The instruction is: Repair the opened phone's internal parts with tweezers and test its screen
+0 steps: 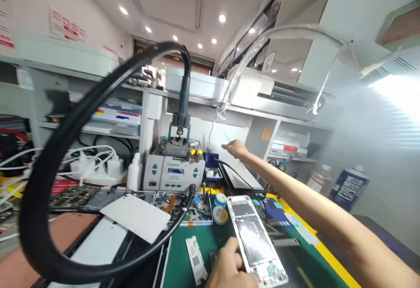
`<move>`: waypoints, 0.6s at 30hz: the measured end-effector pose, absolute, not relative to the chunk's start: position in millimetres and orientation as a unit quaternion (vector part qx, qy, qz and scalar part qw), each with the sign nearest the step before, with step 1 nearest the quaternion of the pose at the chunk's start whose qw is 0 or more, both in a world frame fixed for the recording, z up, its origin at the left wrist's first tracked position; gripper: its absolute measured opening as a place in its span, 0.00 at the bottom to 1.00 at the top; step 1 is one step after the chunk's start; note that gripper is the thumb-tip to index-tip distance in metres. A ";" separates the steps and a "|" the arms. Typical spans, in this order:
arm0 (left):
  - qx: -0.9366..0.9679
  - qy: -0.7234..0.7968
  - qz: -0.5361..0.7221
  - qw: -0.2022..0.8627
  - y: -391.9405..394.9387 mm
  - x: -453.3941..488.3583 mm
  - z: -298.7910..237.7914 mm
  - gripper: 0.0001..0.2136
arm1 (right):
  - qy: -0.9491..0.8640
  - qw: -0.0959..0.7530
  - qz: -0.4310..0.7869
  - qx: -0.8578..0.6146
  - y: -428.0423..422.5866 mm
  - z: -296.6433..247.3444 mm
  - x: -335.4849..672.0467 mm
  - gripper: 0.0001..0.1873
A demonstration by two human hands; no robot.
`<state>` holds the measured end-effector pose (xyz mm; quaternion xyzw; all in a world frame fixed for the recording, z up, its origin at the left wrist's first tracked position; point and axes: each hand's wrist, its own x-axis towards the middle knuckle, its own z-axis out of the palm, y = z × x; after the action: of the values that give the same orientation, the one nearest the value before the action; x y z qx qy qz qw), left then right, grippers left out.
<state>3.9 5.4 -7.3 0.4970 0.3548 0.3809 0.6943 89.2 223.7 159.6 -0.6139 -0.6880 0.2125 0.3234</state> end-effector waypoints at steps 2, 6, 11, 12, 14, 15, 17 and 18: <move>0.491 0.349 0.368 0.709 5.3 7.0 -9.6 0.17 | -0.673 0.358 0.226 -0.606 204.0 155.4 130.4 0.18; 0.493 0.345 0.368 0.709 3.4 9.2 -6.1 0.17 | -0.673 0.432 0.239 -0.551 137.3 139.4 205.4 0.15; 0.508 0.360 0.362 0.694 -3.4 8.5 5.4 0.15 | -0.712 0.472 0.224 -0.470 61.6 103.0 247.5 0.42; 0.510 0.365 0.357 0.692 -4.4 8.3 7.0 0.14 | -0.729 0.459 0.235 -0.451 52.7 95.9 250.5 0.42; 0.516 0.376 0.345 0.688 -5.3 8.3 8.7 0.14 | -0.765 0.418 0.262 -0.413 41.4 84.3 253.7 0.40; 0.515 0.380 0.339 0.690 -5.2 8.3 9.1 0.14 | -0.781 0.397 0.269 -0.401 38.2 79.9 254.5 0.38; 0.503 0.383 0.331 0.700 -4.2 8.5 9.5 0.16 | -0.812 0.350 0.272 -0.381 34.6 73.6 255.1 0.31; 0.493 0.383 0.329 0.708 -3.3 8.6 9.9 0.17 | -0.835 0.320 0.255 -0.367 33.2 70.8 255.3 0.28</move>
<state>8.6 -3.3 9.9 0.4933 0.3827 0.3294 0.7083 255.3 33.2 70.8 -0.3671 -0.8351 0.2553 0.3203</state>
